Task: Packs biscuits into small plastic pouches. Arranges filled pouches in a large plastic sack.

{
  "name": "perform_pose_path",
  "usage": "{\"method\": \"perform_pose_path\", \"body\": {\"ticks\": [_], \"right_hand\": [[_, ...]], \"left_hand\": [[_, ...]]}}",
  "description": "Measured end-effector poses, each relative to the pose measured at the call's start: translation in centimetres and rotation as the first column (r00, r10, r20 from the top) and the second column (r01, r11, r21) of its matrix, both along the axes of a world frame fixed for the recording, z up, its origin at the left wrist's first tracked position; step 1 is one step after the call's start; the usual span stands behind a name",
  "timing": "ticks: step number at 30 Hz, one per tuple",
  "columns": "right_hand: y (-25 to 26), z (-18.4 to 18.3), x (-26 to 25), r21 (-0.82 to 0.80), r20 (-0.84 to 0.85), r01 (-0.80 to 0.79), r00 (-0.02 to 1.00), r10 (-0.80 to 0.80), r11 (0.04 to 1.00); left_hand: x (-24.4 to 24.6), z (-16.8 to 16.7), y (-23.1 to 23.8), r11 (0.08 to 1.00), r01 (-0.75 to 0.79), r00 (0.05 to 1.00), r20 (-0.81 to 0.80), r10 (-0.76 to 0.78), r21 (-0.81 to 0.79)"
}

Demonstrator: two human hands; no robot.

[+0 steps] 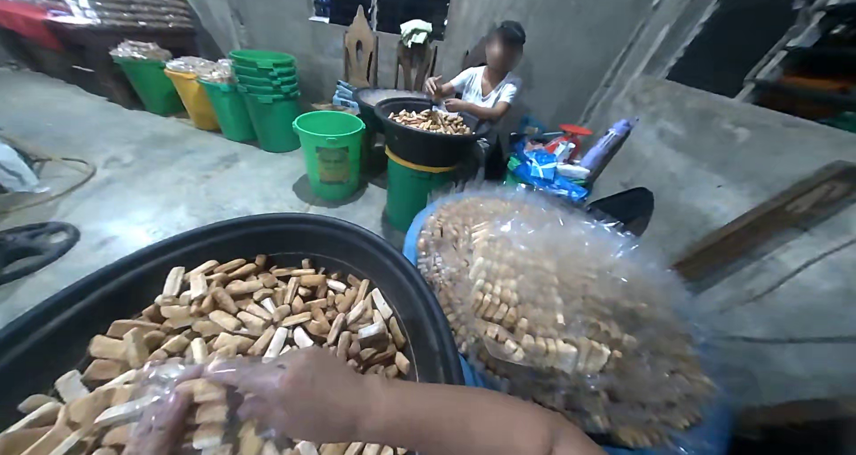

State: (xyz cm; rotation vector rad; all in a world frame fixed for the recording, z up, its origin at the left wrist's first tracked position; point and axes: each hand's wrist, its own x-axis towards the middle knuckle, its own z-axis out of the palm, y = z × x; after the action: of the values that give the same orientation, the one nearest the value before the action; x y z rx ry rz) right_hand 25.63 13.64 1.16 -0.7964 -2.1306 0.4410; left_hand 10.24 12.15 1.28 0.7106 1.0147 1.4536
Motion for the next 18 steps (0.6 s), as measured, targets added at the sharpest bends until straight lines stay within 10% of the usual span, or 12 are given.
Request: {"method": "perform_pose_path", "body": {"ticks": [9,15,18], "right_hand": [[-0.2,-1.1,-0.2,-0.082,-0.016,0.002,1.0,-0.004,0.997],[0.1,-1.6,-0.6,-0.277,-0.346,-0.107,0.938,0.005,0.955],[1.0,-1.8,-2.2,-0.571,0.163,-0.005,0.979,0.12,0.821]], "left_hand": [[-0.3,-0.6,0.1,0.999,0.0,1.0,-0.011,0.0,-0.04],[-2.8,1.2,1.0,0.984,-0.162,0.987,-0.004,0.163,0.079],[-6.3,0.8,1.4,0.984,-0.139,0.99,0.002,0.14,0.113]]}}
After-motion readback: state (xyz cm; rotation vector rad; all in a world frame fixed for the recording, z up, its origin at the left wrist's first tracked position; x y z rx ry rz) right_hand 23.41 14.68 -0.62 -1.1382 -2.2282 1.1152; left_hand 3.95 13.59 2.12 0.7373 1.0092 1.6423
